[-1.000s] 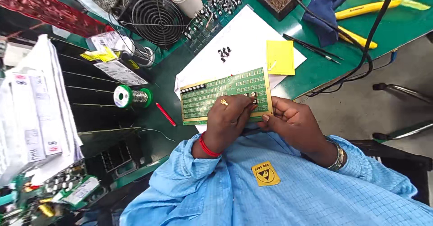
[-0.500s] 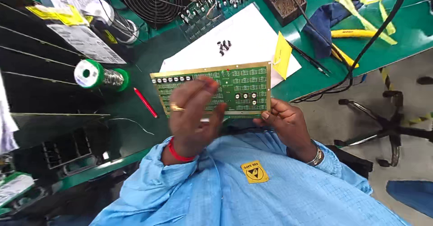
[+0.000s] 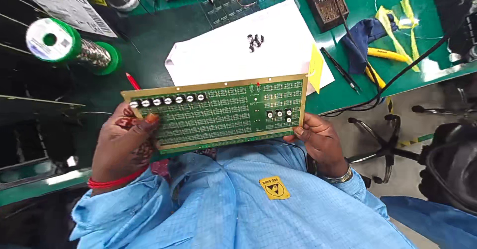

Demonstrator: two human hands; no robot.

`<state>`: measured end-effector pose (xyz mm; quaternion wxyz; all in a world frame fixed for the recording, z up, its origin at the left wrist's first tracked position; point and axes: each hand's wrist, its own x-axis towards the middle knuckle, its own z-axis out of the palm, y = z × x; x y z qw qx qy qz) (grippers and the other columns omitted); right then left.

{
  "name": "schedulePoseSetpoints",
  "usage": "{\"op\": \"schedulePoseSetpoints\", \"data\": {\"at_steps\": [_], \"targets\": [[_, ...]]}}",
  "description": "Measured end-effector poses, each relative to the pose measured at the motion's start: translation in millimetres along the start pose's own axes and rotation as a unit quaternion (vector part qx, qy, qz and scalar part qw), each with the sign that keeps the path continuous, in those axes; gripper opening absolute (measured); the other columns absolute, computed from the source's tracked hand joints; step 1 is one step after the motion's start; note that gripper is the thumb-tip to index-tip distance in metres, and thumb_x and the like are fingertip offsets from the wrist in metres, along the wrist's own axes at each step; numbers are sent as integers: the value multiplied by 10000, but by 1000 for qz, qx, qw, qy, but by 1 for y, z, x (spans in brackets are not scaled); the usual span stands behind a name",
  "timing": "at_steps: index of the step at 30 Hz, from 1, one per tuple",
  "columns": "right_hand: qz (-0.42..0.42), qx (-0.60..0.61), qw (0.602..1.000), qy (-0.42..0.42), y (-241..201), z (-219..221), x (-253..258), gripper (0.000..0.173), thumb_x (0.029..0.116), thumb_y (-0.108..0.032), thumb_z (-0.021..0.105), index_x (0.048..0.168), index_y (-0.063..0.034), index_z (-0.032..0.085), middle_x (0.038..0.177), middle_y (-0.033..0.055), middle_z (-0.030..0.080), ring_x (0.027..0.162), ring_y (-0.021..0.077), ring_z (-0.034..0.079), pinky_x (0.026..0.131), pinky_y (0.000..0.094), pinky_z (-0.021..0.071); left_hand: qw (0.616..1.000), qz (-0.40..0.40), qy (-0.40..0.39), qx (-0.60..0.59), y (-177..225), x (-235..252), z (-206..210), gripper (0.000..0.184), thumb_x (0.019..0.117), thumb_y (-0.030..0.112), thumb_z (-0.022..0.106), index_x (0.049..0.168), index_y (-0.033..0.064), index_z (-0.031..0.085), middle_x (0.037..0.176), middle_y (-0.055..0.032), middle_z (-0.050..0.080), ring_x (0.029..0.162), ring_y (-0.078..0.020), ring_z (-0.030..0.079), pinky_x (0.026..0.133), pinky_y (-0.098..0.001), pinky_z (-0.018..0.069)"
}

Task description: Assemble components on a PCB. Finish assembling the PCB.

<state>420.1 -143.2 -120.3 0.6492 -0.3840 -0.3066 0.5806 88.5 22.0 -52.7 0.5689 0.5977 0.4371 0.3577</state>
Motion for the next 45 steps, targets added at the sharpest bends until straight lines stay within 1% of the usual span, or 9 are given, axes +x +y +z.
{"op": "schedulePoseSetpoints", "data": {"at_steps": [4,7,11,13,18,23,35,41,45], "targets": [[-11,-135,991,12,-7,11,-1,312,983,22,575,1294,49,596,1126,41,748,980,113,730,888,315,620,996,64,50,-42,-14,-10,12,234,969,151,602,1187,232,581,1027,168,721,956,16,684,885,-187,569],[-36,-203,978,39,-5,17,0,361,970,-22,575,1313,88,553,1135,42,725,1021,91,702,926,306,596,992,89,66,-58,-21,-17,15,262,953,148,632,1203,219,594,1047,158,725,975,3,685,902,-204,566],[-44,-160,983,76,1,24,4,301,970,-32,603,1263,29,570,1071,18,734,970,89,713,891,306,604,991,109,66,-52,-24,-24,19,271,941,156,663,1197,231,615,1073,156,726,1005,-4,681,919,-211,561],[-42,-158,983,79,2,25,4,312,955,-7,602,1263,30,570,1069,18,734,968,86,713,894,305,605,990,122,54,-51,-28,-25,16,268,962,181,659,1224,229,630,1105,140,725,1026,-17,679,940,-226,556],[-28,-174,980,91,1,26,5,308,939,26,586,1247,20,580,1049,9,736,947,70,713,873,278,604,991,103,66,-48,-28,-27,17,267,954,185,672,1213,231,623,1088,152,725,1007,-6,681,923,-214,557],[-21,-180,978,100,0,29,5,300,932,35,578,1231,9,584,1028,1,738,928,61,712,851,263,602,990,118,57,-45,-31,-29,15,252,960,225,680,1209,242,643,1089,149,722,997,-5,679,913,-214,558],[-17,-165,980,106,2,27,5,298,917,51,585,1205,-24,599,1007,-13,739,907,53,711,828,250,601,987,132,87,-41,-31,-34,17,266,925,221,724,1182,231,660,1086,135,728,1009,-17,681,914,-221,560],[-25,-135,986,98,0,26,3,297,949,3,586,1243,-39,585,1058,-10,732,960,67,707,860,279,600,985,142,87,-41,-30,-36,20,267,927,241,728,1185,233,660,1094,138,726,1011,-14,680,917,-219,557],[-22,-137,984,115,1,27,3,307,932,31,591,1231,-33,599,1043,-3,739,950,78,714,856,290,608,985,148,84,-38,-31,-37,20,269,934,251,721,1196,232,665,1107,136,724,1022,-17,677,926,-221,554]]}}
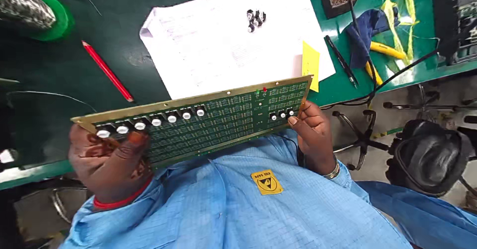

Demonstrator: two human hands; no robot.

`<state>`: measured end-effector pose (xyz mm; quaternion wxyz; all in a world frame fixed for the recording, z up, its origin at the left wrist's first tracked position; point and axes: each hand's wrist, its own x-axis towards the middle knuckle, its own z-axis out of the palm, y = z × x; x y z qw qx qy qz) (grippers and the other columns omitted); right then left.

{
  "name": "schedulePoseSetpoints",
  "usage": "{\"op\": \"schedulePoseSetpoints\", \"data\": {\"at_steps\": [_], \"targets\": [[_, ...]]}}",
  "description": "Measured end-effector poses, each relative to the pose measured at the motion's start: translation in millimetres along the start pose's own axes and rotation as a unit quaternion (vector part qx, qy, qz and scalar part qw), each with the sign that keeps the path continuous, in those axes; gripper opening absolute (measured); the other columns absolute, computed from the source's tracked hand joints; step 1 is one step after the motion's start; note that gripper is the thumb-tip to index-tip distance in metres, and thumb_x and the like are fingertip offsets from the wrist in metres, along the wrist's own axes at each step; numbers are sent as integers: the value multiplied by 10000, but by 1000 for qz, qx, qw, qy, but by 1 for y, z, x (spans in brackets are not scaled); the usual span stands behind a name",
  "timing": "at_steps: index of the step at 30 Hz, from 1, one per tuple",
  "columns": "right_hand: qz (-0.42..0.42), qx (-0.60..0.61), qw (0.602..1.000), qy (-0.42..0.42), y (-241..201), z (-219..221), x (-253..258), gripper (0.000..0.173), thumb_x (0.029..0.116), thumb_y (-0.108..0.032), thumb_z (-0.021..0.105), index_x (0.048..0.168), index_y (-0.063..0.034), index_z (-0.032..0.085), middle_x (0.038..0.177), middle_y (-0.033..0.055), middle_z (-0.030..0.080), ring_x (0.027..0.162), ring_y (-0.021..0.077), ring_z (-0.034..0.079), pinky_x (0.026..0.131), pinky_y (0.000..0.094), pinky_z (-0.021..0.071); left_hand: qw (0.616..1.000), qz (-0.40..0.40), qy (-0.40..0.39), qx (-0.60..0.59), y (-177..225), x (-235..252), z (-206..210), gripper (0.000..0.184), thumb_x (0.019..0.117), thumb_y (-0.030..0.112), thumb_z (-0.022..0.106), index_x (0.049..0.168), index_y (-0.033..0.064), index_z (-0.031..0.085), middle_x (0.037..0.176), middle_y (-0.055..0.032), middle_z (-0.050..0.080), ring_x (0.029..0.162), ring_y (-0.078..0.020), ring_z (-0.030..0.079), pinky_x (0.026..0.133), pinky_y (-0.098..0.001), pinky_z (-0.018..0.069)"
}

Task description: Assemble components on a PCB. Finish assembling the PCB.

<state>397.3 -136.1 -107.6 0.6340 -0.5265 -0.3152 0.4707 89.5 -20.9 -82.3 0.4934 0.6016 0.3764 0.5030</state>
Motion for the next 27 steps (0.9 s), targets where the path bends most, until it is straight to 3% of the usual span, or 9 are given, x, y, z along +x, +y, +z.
{"op": "schedulePoseSetpoints", "data": {"at_steps": [10,16,27], "targets": [[6,2,1000,11,-2,1,0,318,908,58,609,1219,-5,620,1028,20,749,926,87,723,845,286,612,1000,-9,-2,-5,0,2,4,258,936,212,710,1188,243,662,1099,146,724,1013,-5,676,913,-207,554],[-12,8,1000,-2,1,-1,2,276,923,41,604,1198,22,612,1046,30,754,945,108,729,860,313,616,999,19,-29,-21,3,4,8,319,963,202,679,1268,284,634,1173,189,707,1075,23,660,968,-186,539],[-27,15,999,-17,4,-8,0,306,926,21,636,1229,-16,627,1093,17,755,977,103,729,868,301,618,997,39,-49,-41,-6,3,9,323,989,214,644,1292,326,638,1193,227,692,1077,65,643,954,-143,526]]}}
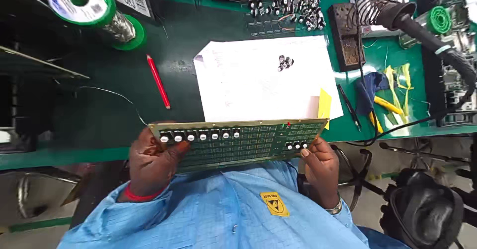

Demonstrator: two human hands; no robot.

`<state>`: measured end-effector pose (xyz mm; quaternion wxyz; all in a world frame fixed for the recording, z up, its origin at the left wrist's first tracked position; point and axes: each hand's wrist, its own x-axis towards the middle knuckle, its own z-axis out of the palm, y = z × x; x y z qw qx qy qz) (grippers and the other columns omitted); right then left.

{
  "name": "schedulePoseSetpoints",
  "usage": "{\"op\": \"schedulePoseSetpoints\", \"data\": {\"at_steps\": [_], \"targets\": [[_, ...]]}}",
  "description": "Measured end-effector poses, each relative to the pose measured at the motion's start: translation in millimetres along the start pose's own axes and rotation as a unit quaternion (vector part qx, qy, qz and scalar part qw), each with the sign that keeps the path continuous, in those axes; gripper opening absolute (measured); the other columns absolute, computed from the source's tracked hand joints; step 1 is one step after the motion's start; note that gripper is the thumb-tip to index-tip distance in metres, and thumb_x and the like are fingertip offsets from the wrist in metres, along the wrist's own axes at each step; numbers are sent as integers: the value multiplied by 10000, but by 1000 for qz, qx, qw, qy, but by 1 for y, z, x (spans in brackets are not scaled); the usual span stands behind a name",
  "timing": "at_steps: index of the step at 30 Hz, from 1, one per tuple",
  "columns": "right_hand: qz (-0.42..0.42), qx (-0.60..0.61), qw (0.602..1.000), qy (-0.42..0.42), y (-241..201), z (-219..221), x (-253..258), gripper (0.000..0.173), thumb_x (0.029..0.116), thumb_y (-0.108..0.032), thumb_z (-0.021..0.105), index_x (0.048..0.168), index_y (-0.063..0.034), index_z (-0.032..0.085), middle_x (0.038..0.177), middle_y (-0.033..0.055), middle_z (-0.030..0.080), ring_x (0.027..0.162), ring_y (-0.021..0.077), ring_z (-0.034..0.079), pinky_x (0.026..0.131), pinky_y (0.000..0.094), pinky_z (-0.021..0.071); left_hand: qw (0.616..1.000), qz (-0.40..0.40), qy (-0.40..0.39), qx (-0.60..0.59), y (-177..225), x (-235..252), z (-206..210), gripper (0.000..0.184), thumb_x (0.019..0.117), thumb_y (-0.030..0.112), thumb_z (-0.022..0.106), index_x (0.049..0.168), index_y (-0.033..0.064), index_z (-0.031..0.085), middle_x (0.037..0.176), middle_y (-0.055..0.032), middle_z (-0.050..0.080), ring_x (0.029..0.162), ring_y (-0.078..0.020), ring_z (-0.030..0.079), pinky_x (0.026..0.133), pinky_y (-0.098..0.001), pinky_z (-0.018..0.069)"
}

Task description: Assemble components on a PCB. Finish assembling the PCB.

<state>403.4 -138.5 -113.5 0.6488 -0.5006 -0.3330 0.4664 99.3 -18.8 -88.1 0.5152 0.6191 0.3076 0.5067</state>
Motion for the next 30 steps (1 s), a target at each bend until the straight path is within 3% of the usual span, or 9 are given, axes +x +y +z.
{"op": "schedulePoseSetpoints", "data": {"at_steps": [19,30], "targets": [[10,-11,1000,0,-3,-1,2,305,925,41,629,1226,-12,633,1087,19,759,968,105,733,869,300,619,1000,-14,8,-12,-1,0,1,329,981,198,655,1287,319,642,1187,214,699,1069,53,653,952,-151,533],[38,-37,999,-7,-20,-3,10,310,944,11,642,1251,37,616,1091,51,759,962,132,743,857,321,633,996,-70,42,-38,-1,2,7,282,961,203,676,1230,282,642,1129,194,719,1028,38,670,921,-161,554]]}}
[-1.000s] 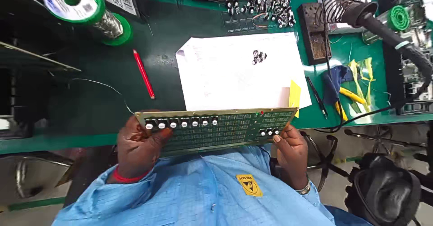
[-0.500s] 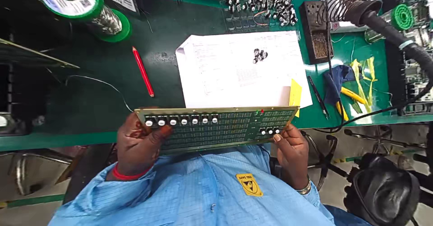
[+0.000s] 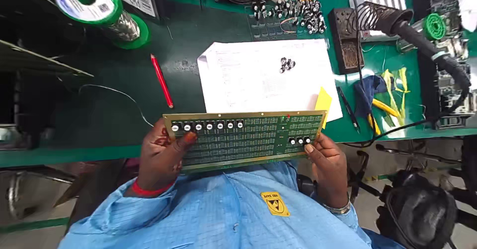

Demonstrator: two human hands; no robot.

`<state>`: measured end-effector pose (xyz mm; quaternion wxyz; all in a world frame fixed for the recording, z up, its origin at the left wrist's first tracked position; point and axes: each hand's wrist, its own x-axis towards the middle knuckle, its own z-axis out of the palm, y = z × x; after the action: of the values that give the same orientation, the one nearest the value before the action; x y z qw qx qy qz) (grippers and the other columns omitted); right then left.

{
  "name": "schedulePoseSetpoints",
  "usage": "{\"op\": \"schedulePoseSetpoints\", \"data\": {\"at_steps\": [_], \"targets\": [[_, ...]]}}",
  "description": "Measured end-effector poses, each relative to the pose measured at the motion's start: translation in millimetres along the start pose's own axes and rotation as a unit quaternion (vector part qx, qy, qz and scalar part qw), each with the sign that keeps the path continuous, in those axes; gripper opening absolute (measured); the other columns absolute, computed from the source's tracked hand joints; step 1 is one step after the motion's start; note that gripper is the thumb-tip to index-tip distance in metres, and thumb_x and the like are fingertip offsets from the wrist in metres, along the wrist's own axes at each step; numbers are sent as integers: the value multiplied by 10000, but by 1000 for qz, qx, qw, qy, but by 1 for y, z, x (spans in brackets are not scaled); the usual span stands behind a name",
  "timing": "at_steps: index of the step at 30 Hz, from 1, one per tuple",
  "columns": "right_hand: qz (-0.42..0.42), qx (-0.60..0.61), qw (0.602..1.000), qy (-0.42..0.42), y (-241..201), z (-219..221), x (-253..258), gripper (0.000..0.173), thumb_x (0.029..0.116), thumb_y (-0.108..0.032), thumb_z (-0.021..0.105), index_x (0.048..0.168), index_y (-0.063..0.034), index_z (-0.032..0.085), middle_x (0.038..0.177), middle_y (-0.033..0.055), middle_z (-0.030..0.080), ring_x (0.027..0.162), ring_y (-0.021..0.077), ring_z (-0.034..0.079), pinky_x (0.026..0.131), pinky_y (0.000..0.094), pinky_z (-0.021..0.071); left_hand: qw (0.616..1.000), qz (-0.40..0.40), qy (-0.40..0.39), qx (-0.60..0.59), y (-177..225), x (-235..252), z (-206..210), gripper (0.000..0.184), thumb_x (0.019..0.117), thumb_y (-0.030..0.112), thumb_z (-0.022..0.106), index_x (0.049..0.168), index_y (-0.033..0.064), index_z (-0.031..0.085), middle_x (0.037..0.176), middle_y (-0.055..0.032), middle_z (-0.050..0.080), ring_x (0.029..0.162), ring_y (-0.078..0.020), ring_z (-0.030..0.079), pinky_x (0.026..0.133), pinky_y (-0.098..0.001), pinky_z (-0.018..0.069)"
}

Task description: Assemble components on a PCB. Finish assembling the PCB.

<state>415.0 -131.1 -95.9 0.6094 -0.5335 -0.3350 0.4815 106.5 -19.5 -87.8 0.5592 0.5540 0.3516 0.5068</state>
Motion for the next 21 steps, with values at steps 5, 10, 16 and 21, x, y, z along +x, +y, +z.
{"op": "schedulePoseSetpoints", "data": {"at_steps": [5,10,16,21], "targets": [[11,-5,1000,-9,2,-3,4,294,945,11,633,1239,32,624,1081,54,763,953,135,746,842,323,637,1000,-15,2,-3,-2,-1,-1,286,969,198,668,1243,270,632,1135,189,717,1031,31,673,922,-168,560],[62,-31,995,-70,-11,-18,10,355,961,-110,692,1282,17,605,1117,39,750,989,134,734,869,317,627,999,-44,13,-13,1,0,-1,265,972,173,655,1229,231,626,1110,163,726,1010,13,682,914,-182,568],[-3,-249,968,-14,-61,-50,22,440,975,-290,690,1316,-26,605,1112,20,754,983,151,738,853,326,632,998,-54,32,-19,3,-3,1,267,968,118,633,1224,188,607,1090,160,728,995,12,687,904,-184,575],[-175,-346,921,-37,-82,-23,72,324,981,-174,675,1266,-27,634,1151,14,726,994,90,711,878,292,611,998,-57,29,-22,4,-4,5,241,982,111,615,1209,195,609,1076,168,729,984,20,687,893,-179,576]]}}
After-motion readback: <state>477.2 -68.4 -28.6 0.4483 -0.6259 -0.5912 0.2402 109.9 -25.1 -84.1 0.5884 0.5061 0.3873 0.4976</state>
